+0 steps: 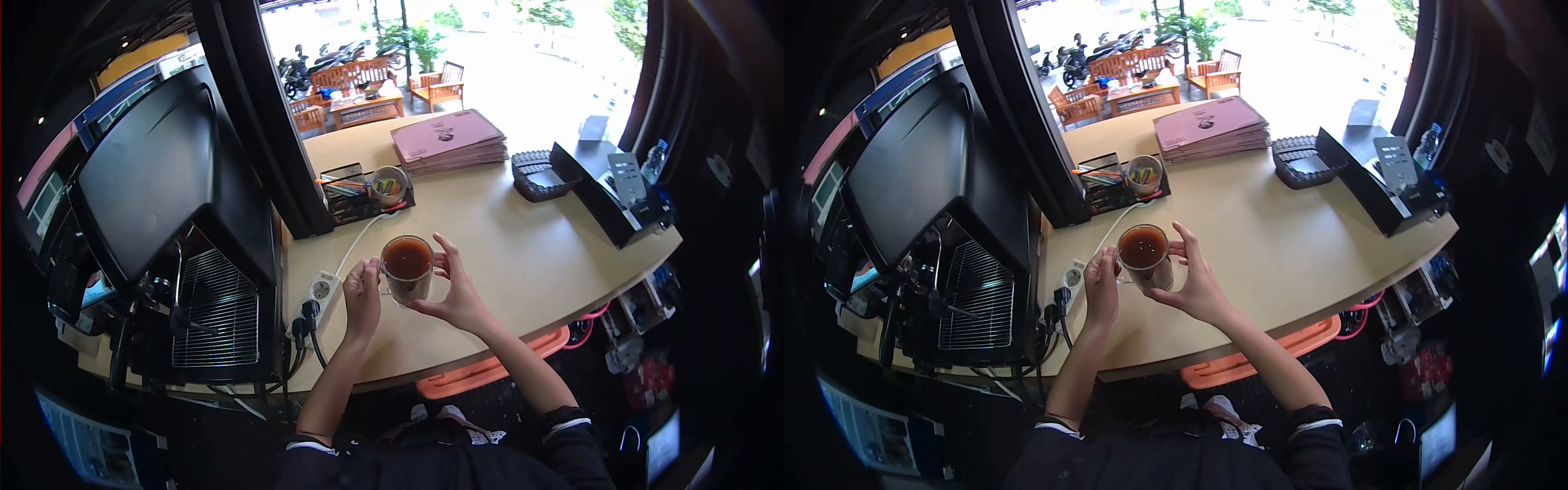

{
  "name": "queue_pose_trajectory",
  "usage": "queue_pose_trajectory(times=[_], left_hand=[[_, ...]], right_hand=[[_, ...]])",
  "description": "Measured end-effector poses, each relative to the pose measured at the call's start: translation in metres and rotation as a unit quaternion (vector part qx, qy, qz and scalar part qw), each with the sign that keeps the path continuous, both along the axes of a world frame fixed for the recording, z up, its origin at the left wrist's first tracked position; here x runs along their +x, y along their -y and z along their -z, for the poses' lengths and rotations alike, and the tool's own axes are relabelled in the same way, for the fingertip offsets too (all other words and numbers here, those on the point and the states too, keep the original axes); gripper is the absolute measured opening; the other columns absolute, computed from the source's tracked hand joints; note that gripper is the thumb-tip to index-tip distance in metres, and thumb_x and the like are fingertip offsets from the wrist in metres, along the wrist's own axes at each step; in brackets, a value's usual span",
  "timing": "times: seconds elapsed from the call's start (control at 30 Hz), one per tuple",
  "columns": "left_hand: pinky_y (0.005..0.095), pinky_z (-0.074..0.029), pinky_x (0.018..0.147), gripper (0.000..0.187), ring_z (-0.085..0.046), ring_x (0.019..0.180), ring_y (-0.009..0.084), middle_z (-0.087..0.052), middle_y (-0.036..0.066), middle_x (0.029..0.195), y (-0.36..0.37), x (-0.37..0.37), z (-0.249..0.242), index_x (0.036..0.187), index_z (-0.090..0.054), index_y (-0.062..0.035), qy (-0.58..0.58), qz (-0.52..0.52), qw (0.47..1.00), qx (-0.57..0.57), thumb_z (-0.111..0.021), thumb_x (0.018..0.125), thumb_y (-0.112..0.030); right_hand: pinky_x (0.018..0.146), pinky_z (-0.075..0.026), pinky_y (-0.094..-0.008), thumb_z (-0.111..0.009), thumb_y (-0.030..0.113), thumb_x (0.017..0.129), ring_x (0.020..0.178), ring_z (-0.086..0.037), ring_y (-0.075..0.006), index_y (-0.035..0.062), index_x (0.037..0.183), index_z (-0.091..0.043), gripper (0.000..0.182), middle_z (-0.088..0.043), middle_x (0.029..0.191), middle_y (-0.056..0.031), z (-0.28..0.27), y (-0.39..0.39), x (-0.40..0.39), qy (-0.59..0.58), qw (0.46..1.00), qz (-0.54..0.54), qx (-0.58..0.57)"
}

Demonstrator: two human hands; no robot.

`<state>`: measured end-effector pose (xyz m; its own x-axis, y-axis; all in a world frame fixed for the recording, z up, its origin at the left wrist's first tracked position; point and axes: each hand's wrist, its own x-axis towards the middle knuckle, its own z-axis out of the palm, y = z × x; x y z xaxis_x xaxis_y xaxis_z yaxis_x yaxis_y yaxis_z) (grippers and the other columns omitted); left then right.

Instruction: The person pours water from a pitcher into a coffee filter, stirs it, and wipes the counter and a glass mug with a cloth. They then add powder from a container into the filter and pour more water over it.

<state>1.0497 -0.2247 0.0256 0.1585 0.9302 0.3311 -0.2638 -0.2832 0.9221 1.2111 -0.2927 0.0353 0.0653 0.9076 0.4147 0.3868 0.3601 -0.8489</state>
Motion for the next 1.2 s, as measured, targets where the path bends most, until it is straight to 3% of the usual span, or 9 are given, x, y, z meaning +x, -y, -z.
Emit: queue_pose_trajectory(times=[0.33,0.4,0.53,0.6,1.1,1.2], left_hand=[[0.0221,-0.027,0.058,0.030,-0.031,0.065,0.0030,-0.038,-0.007,0.068,-0.021,0.015,0.023,0.071,-0.046,-0.0067,-0.012,-0.101,0.994,-0.036,-0.044,0.098,-0.021],[0.0222,-0.028,0.059,0.030,-0.032,0.066,0.0032,-0.039,-0.006,0.069,-0.021,0.015,0.024,0.072,-0.047,-0.0062,-0.003,-0.113,0.993,-0.033,-0.044,0.098,-0.020],[0.0225,-0.030,0.060,0.028,-0.034,0.067,0.0033,-0.041,-0.006,0.070,-0.019,0.016,0.020,0.074,-0.049,-0.0055,0.000,-0.112,0.992,-0.058,-0.044,0.098,-0.020],[0.0225,-0.031,0.060,0.028,-0.035,0.067,0.0031,-0.041,-0.006,0.070,-0.019,0.017,0.021,0.074,-0.050,-0.0053,0.007,-0.123,0.990,-0.068,-0.044,0.098,-0.020],[0.0212,-0.029,0.059,0.028,-0.034,0.065,0.0028,-0.040,-0.007,0.068,-0.020,0.016,0.033,0.074,-0.048,-0.0061,0.010,-0.128,0.991,-0.045,-0.043,0.098,-0.019],[0.0198,-0.031,0.061,0.025,-0.037,0.067,0.0018,-0.045,-0.007,0.075,-0.023,0.008,0.039,0.082,-0.053,-0.0091,-0.017,-0.102,0.994,-0.040,-0.044,0.099,-0.025]], right_hand=[[0.095,-0.043,-0.0435,-0.084,0.022,0.064,0.113,-0.052,-0.0293,0.0103,0.145,-0.015,0.107,-0.051,0.121,-0.0172,0.031,-0.056,0.015,-0.037,0.997,-0.073,-0.008],[0.099,-0.043,-0.0408,-0.084,0.017,0.064,0.111,-0.053,-0.0239,0.0095,0.146,-0.014,0.108,-0.053,0.115,-0.0124,0.033,-0.062,0.016,-0.016,0.997,-0.078,-0.009],[0.099,-0.043,-0.0413,-0.084,0.016,0.065,0.111,-0.054,-0.0244,0.0098,0.146,-0.014,0.107,-0.054,0.115,-0.0128,0.038,-0.071,0.018,-0.027,0.994,-0.104,-0.008],[0.095,-0.043,-0.0427,-0.083,0.020,0.063,0.110,-0.054,-0.0294,0.0117,0.146,-0.014,0.108,-0.054,0.117,-0.0172,0.041,-0.074,0.018,-0.037,0.993,-0.115,-0.004],[0.094,-0.043,-0.0422,-0.082,0.018,0.065,0.108,-0.054,-0.0277,0.0116,0.146,-0.015,0.105,-0.054,0.117,-0.0167,0.042,-0.074,0.019,-0.029,0.992,-0.124,-0.005],[0.094,-0.043,-0.0426,-0.082,0.019,0.065,0.109,-0.053,-0.0276,0.0116,0.146,-0.015,0.104,-0.053,0.118,-0.0166,0.044,-0.074,0.018,-0.037,0.991,-0.127,-0.005]])
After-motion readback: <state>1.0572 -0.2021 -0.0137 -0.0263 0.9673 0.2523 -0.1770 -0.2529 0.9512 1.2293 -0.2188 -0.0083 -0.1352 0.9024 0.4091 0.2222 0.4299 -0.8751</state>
